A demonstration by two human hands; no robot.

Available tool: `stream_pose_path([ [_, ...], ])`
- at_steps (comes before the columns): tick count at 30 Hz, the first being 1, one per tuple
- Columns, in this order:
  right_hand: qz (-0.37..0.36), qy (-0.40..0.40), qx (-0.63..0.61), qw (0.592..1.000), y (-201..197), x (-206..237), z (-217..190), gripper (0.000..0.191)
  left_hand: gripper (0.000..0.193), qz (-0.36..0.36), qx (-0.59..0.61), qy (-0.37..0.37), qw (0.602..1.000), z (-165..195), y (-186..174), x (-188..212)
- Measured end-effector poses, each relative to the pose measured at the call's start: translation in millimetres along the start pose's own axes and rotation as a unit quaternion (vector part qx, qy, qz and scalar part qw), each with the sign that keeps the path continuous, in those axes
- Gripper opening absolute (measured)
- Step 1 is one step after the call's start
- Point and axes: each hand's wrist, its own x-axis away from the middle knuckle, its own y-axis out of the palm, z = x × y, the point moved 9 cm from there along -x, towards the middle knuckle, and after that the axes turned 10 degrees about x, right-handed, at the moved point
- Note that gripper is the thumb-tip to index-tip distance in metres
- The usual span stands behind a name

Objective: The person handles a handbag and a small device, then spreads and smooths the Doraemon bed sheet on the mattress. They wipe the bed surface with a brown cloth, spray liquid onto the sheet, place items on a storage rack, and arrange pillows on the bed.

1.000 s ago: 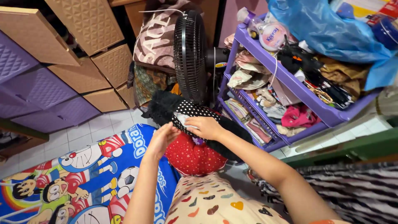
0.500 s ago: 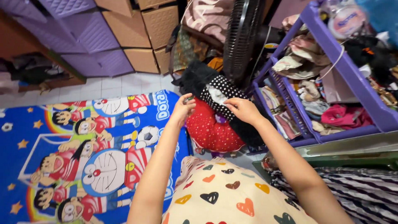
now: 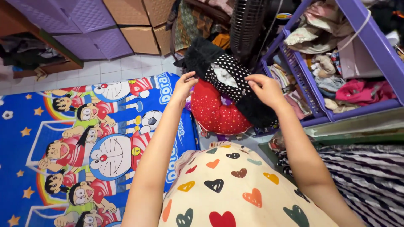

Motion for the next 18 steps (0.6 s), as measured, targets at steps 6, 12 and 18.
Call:
stream_pose_path([
  [6, 0.135, -0.043, 0.034, 0.989, -114, 16, 6, 0.02, 0.038, -0.104, -0.026, 0.239, 0.965, 50, 149, -34],
  [12, 0.312, 0.001, 0.031, 0.95, -261, 27, 53, 0.019, 0.033, -0.242, -0.187, 0.412, 0.858, 114, 370, 18],
  [18, 0.499, 0.041, 0.152, 0.852, -427, 26, 133, 0.014, 0.035, -0.314, -0.191, 0.46, 0.808, 158, 542, 63],
])
